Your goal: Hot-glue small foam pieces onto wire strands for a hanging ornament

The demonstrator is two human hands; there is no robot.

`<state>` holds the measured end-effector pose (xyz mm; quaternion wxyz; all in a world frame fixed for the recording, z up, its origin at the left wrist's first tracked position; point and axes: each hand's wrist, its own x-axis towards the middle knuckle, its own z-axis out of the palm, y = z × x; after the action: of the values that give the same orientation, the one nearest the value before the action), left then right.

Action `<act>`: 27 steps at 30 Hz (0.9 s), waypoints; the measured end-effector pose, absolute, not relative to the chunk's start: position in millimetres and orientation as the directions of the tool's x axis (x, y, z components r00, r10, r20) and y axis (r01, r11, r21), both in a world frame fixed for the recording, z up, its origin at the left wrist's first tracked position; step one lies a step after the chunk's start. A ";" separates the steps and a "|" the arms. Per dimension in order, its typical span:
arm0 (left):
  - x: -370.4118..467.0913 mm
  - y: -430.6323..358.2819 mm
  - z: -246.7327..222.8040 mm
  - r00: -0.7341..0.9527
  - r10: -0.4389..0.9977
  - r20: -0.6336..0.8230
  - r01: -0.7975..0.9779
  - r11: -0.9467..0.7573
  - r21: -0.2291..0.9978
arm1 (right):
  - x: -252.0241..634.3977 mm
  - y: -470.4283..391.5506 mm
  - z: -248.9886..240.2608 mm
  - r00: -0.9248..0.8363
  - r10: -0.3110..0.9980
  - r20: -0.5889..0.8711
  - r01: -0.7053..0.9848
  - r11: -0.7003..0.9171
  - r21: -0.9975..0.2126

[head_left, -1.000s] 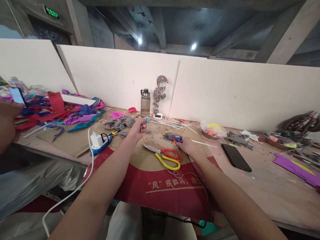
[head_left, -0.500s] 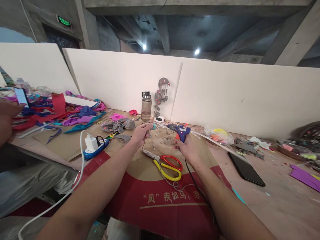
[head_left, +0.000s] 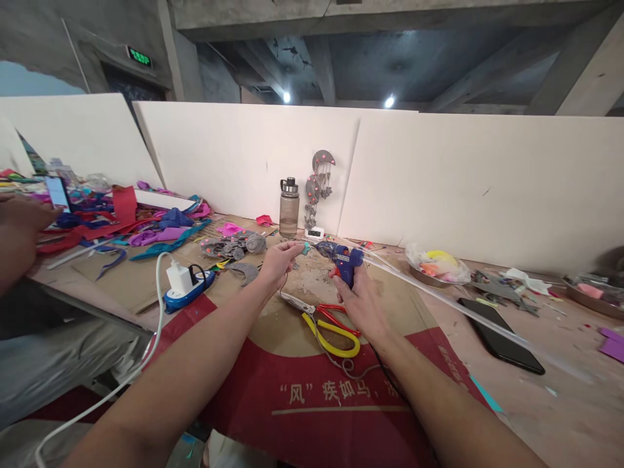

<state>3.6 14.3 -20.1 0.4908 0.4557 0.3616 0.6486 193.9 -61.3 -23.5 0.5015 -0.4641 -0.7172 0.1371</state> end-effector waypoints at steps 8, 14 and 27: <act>8.3 13.5 -22.4 -0.104 0.962 0.253 -0.274 -0.273 0.922 | 191.4 -64.6 -20.6 -0.108 0.836 0.537 0.598 0.487 -0.637; 10.1 7.3 -16.5 -0.116 0.961 0.252 -0.261 -0.274 0.926 | 190.7 -62.6 -24.3 -0.117 0.826 0.551 0.624 0.493 -0.607; 12.0 2.2 -11.6 -0.142 0.959 0.245 -0.212 -0.271 0.939 | 187.5 -64.6 -21.3 -0.115 0.842 0.527 0.593 0.484 -0.644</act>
<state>12.0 2.2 -11.6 0.4551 0.4712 0.3965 0.6431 187.5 -64.6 -21.3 0.4510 -0.4888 -0.7338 0.1383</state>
